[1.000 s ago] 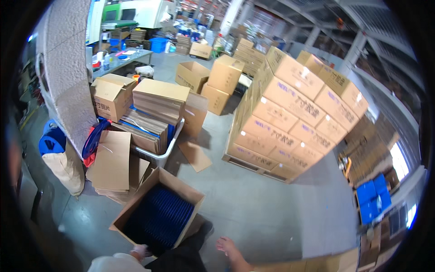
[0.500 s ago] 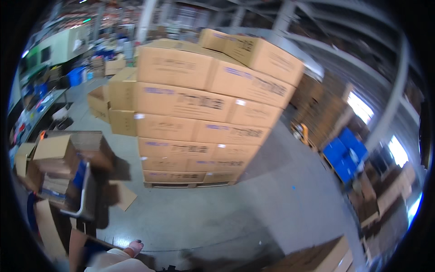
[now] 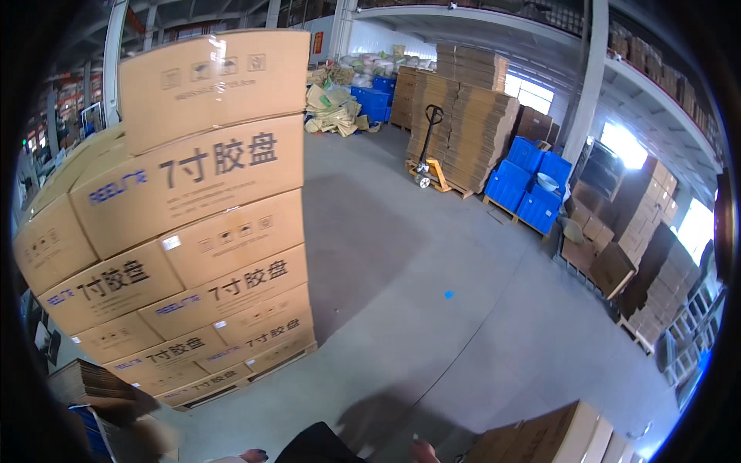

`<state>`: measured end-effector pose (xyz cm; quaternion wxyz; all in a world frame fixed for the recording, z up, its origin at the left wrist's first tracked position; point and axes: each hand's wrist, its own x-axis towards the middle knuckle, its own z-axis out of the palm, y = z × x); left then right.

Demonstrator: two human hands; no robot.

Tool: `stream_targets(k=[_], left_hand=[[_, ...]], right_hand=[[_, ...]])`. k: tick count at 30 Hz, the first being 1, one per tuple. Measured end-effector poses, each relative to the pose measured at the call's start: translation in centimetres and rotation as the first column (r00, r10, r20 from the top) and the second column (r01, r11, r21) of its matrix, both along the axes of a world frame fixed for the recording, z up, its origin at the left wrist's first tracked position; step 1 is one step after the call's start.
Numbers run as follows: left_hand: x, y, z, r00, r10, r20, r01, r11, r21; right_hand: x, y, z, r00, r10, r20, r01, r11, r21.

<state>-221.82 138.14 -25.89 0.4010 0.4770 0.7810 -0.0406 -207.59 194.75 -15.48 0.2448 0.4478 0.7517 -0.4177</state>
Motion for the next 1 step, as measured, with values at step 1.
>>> stream_targets(k=[1], left_hand=[[-2.78, 3.18, -2.14, 1.000, 0.005, 0.003, -0.005, 1.000, 0.016]], right_hand=[[-5.58, 3.17, 0.15, 0.999, 0.019, -0.050, -0.018, 1.000, 0.007]])
